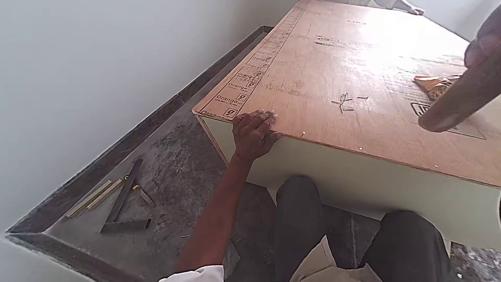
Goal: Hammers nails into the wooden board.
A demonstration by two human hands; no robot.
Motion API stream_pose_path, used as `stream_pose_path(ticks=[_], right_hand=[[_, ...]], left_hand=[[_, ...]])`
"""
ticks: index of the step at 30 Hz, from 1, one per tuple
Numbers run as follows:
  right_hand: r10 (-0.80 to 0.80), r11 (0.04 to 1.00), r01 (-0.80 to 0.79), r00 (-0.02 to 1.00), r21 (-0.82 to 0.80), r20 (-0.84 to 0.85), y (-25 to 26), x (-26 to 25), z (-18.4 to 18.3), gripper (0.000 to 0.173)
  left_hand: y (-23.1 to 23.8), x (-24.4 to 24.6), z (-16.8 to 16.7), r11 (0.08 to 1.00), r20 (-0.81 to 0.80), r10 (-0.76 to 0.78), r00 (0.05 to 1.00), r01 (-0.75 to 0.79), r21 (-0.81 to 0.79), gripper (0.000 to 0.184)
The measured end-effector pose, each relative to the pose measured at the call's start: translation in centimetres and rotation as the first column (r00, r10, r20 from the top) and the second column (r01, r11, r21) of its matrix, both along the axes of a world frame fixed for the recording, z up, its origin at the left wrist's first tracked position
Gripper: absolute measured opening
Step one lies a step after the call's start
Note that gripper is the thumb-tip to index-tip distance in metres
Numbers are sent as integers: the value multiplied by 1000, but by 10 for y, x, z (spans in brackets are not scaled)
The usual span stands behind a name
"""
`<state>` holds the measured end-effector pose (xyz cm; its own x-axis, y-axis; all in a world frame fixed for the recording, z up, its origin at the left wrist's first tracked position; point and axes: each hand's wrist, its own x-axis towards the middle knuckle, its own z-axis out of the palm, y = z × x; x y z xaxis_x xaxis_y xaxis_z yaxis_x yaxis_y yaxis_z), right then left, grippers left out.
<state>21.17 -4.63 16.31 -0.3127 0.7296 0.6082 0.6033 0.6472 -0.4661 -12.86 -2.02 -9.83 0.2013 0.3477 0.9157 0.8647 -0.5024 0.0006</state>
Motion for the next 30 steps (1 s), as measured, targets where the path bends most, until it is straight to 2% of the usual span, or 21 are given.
stream_pose_path(ticks=[1,2,3,5,6,7,9,12,14,15,16,17,18,20,21,22,23,25,26,28,30], right_hand=[[-14,1000,14,996,3,89,-6,-3,-12,18],[-114,993,120,969,-17,220,-22,-20,-32,20],[-143,971,204,913,-124,383,-38,-36,-55,17],[-13,864,362,711,-350,703,-44,-61,-87,12],[34,852,372,665,-370,746,-42,-63,-91,11],[28,882,339,657,-328,754,-36,-61,-82,9],[-23,933,244,776,-265,631,-45,-55,-64,14],[-119,988,139,965,-72,233,-38,-37,-25,15],[-120,992,122,991,21,-55,-17,-26,-10,10],[-146,988,152,981,35,-126,-13,-29,-11,13],[-202,978,205,975,31,-91,-15,-37,-18,13],[-241,970,242,968,-8,73,-23,-44,-32,13],[-203,965,241,935,-104,290,-32,-49,-52,14],[-51,874,361,734,-325,677,-38,-57,-85,16],[-7,844,408,659,-349,752,-35,-54,-89,15],[-12,856,415,611,-307,791,-27,-47,-83,14],[-13,861,409,615,-304,789,-29,-38,-87,13],[-15,831,413,687,-373,727,-29,-17,-91,13],[-8,780,427,738,-458,675,-28,-3,-92,12],[-19,613,409,863,-676,504,-24,28,-96,8],[-68,454,343,934,-822,352,-22,52,-96,9]], left_hand=[[0,0,0,1000,-2,1,1000,-1,0,61],[1,-1,2,1000,-3,1,1000,-1,5,60],[1,-2,2,1000,-7,2,1000,-2,13,60],[1,0,0,1000,-5,3,1000,-3,31,60],[2,0,-1,999,-10,-7,1000,8,31,59],[8,0,3,999,-3,-1,1000,1,46,58],[3,0,-2,999,-3,2,1000,-2,38,58],[2,-2,-1,999,-22,10,1000,-9,35,58],[3,-1,-1,999,-20,7,1000,-6,36,59],[2,0,-2,1000,-19,4,1000,-4,28,59],[2,-1,-1,1000,-22,6,1000,-5,24,58],[2,-2,0,1000,-25,10,1000,-9,24,58],[2,-3,1,1000,-29,17,999,-17,24,58],[0,-2,0,1000,-42,5,999,-5,11,59],[1,-2,1,1000,-52,-10,999,11,6,58],[8,-3,4,1000,-47,1,999,0,22,58],[3,-4,0,1000,-50,3,999,-3,1,57],[0,-7,0,1000,-60,3,998,-5,-21,57],[0,-8,0,1000,-65,-3,998,1,-29,57],[-3,-8,4,998,-79,-21,997,15,-68,58],[-7,-13,11,990,-101,-59,993,45,-135,55]])
